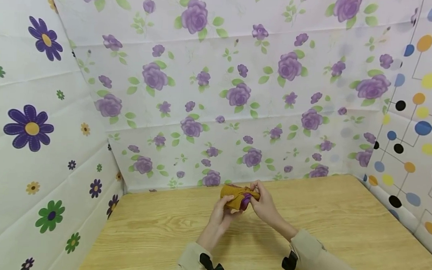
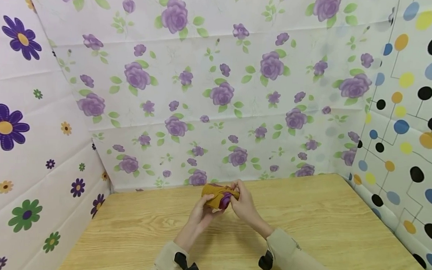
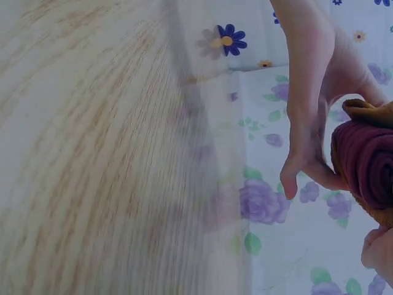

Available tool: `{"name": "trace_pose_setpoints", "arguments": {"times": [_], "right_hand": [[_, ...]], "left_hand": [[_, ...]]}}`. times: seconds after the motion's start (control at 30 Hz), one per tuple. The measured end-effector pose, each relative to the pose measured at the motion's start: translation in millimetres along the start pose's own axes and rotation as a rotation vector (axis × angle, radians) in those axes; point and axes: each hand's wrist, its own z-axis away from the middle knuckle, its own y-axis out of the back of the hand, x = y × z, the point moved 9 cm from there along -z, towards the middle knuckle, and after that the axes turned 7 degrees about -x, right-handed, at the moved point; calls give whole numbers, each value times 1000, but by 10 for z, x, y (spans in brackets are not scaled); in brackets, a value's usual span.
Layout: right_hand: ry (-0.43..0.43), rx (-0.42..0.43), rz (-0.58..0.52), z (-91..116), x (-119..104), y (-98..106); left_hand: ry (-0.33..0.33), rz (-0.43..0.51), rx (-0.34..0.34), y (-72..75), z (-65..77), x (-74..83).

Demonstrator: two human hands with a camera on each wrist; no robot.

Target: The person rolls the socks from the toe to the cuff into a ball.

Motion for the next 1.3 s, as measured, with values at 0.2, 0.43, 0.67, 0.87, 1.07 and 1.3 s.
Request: {"name": "trace_pose_setpoints", "arguments": {"times": [0.2, 0.43, 0.67, 0.87, 1.07, 1.3], "right_hand": [[-10, 160, -5, 5, -47, 148], [-37, 107, 28, -26, -83, 161], [-84, -95, -31, -41, 123, -37], [-110, -150, -4, -50, 325, -122], [-58, -207, 10, -24, 239, -180], [-61, -100, 3, -21, 220, -131]], "left_hand": [[6, -99, -52, -51, 7, 1], [41, -488, -130, -41, 55, 83], [-91, -1143, -271, -190, 138, 249], [-266, -1341, -199, -245, 164, 307], [-237, -1342, -74, -118, 85, 309], [-244, -1593, 68, -180, 31, 387]]}}
